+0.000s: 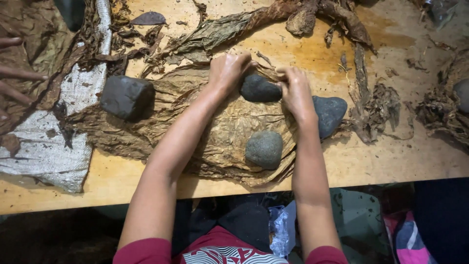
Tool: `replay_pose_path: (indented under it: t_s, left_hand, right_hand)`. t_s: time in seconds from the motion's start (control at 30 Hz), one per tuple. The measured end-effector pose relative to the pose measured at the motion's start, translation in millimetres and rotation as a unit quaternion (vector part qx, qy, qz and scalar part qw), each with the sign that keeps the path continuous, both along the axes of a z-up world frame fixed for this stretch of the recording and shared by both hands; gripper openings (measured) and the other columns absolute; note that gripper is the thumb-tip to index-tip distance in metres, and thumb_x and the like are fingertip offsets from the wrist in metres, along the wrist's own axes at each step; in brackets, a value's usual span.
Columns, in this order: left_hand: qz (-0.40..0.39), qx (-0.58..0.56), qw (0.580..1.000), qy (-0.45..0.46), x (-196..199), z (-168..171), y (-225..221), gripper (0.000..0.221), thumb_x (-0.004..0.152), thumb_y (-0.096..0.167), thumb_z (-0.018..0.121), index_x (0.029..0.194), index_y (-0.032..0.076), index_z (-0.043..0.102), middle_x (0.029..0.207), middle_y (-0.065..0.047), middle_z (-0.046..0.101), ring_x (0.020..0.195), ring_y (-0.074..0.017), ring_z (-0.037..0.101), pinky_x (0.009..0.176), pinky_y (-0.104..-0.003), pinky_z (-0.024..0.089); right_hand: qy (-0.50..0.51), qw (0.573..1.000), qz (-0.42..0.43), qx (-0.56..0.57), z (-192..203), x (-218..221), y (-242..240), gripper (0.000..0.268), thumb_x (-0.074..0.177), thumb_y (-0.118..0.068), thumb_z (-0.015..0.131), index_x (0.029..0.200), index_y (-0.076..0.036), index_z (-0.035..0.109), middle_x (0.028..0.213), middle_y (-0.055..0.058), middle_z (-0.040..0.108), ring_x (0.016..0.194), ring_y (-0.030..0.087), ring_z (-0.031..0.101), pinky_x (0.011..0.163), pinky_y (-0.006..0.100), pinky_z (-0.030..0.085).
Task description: Smoothing and flattening large dried leaves on a table using stones as weights and smoothing tools.
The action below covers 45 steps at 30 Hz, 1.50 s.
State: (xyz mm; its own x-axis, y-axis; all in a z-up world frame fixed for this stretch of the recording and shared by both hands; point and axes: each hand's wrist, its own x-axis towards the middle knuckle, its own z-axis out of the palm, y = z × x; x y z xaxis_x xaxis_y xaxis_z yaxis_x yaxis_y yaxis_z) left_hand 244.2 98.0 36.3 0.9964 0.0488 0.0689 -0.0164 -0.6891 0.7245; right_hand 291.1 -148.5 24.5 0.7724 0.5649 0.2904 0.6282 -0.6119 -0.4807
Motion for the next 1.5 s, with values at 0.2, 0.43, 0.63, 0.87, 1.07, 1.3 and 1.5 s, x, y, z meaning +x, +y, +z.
replay_pose_path:
  t_s: [0.2, 0.43, 0.63, 0.87, 1.07, 1.3, 1.5]
  left_hand:
    - [-0.001, 0.121, 0.992, -0.034, -18, 29, 4, 0.025, 0.105, 0.043, 0.056, 0.12, 0.031, 0.071, 0.093, -0.019, 0.076, 0.1, -0.0422, 0.075, 0.09, -0.054, 0.057]
    - [-0.047, 0.089, 0.992, 0.079, -37, 9, 76, 0.057, 0.097, 0.053, 0.075, 0.122, 0.007, 0.052, 0.116, -0.024, 0.071, 0.102, -0.0435, 0.067, 0.08, -0.053, 0.049]
    - [-0.071, 0.14, 0.979, 0.132, -60, -3, 118, 0.05, 0.099, 0.044, 0.073, 0.124, 0.003, 0.06, 0.12, -0.022, 0.069, 0.102, -0.0409, 0.066, 0.076, -0.051, 0.05]
    - [0.155, -0.107, 0.976, 0.113, -90, 32, 101, 0.062, 0.099, 0.062, 0.031, 0.081, 0.021, 0.074, 0.074, -0.001, 0.063, 0.064, -0.0131, 0.059, 0.06, -0.027, 0.053]
    - [0.001, 0.041, 0.999, 0.016, -67, -27, 131, 0.028, 0.098, 0.022, 0.067, 0.123, 0.015, 0.057, 0.113, -0.027, 0.07, 0.097, -0.0445, 0.068, 0.076, -0.053, 0.049]
    - [-0.026, 0.115, 0.956, 0.269, -176, 101, 118, 0.068, 0.086, -0.01, 0.056, 0.152, -0.003, 0.04, 0.115, -0.015, 0.067, 0.087, -0.0248, 0.065, 0.062, -0.037, 0.057]
    - [0.124, 0.116, 0.985, 0.025, -151, -41, 148, 0.027, 0.105, 0.025, 0.057, 0.128, 0.022, 0.069, 0.104, -0.016, 0.075, 0.098, -0.0469, 0.075, 0.082, -0.064, 0.06]
  right_hand:
    - [-0.034, 0.997, -0.063, 0.014, 0, 2, 9, 0.008, 0.096, -0.017, 0.083, 0.102, -0.015, 0.078, 0.094, 0.008, 0.065, 0.098, 0.035, 0.064, 0.096, 0.048, 0.05]
    - [-0.077, 0.994, -0.049, 0.065, 50, -60, 20, 0.014, 0.104, -0.001, 0.067, 0.116, -0.002, 0.073, 0.11, 0.017, 0.069, 0.105, 0.033, 0.065, 0.094, 0.042, 0.049]
    - [-0.012, 0.998, 0.042, 0.036, 15, -173, 71, 0.035, 0.105, -0.005, 0.051, 0.136, 0.004, 0.063, 0.137, 0.028, 0.063, 0.129, 0.042, 0.057, 0.116, 0.048, 0.039]
    - [0.049, 0.956, 0.007, -0.289, -12, -228, 152, 0.093, 0.104, -0.071, 0.024, 0.17, -0.008, 0.003, 0.173, 0.025, -0.013, 0.155, 0.048, -0.021, 0.121, 0.068, -0.013]
    - [-0.037, 0.974, 0.036, -0.222, -33, -227, 138, 0.088, 0.106, -0.067, 0.032, 0.17, -0.008, 0.017, 0.174, 0.027, 0.001, 0.157, 0.051, -0.01, 0.123, 0.071, -0.006]
    - [0.089, 0.949, 0.046, -0.3, 12, -219, 146, 0.084, 0.1, -0.073, 0.022, 0.17, -0.029, 0.009, 0.175, 0.021, -0.002, 0.157, 0.048, -0.012, 0.123, 0.066, -0.01]
    - [-0.107, 0.978, 0.045, -0.171, -1, -185, 164, 0.058, 0.105, -0.052, 0.057, 0.159, -0.032, 0.047, 0.156, 0.009, 0.049, 0.15, 0.036, 0.04, 0.119, 0.069, 0.028]
